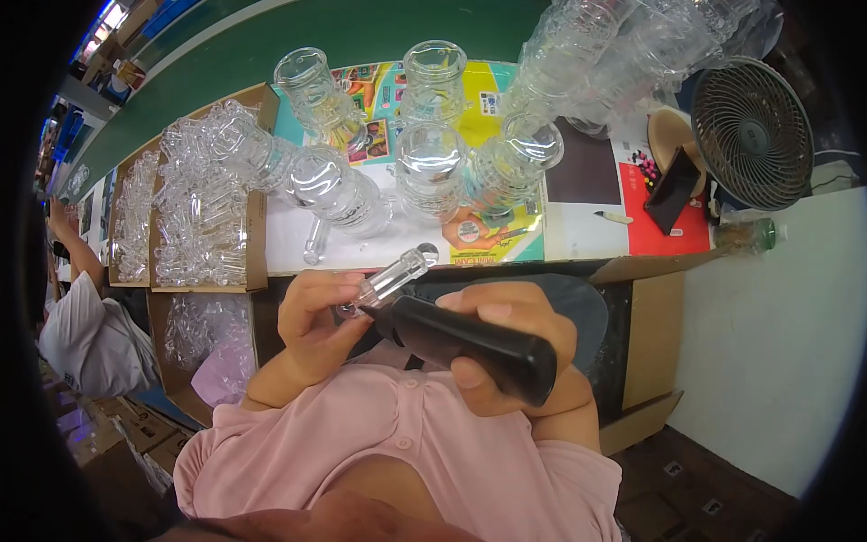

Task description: Assembling small glass components into glass mugs at a factory workstation.

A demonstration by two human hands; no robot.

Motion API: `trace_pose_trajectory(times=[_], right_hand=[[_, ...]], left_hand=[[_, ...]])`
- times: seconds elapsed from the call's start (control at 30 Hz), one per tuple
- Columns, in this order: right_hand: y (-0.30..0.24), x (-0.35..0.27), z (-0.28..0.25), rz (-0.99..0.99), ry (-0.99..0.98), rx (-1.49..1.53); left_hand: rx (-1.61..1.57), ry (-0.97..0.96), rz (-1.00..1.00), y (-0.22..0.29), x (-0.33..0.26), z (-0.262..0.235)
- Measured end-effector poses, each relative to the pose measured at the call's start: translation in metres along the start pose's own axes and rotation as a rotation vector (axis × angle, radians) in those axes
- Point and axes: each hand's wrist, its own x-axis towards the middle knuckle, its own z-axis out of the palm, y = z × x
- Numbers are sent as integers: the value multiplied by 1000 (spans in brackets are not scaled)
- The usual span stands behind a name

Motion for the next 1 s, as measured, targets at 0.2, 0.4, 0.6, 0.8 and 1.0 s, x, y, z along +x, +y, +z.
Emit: trace_pose_trajectory(times=[0.2,0.4,0.6,0.8,1.0], right_hand=[[-2,-11,7,-114,-19,-27],[12,-11,19,-434,23,-10],[10,-18,15,-276,61,133],[-12,-14,5,66,84,199],[11,-17,16,-223,72,157]], left_hand=[[72,-8,-16,0,2,-1],[-107,-54,-160,-3,1,-2],[-744,-103,-454,-5,-3,0],[-890,-141,-527,-2,0,-1],[-857,-106,-525,-2,1,2]])
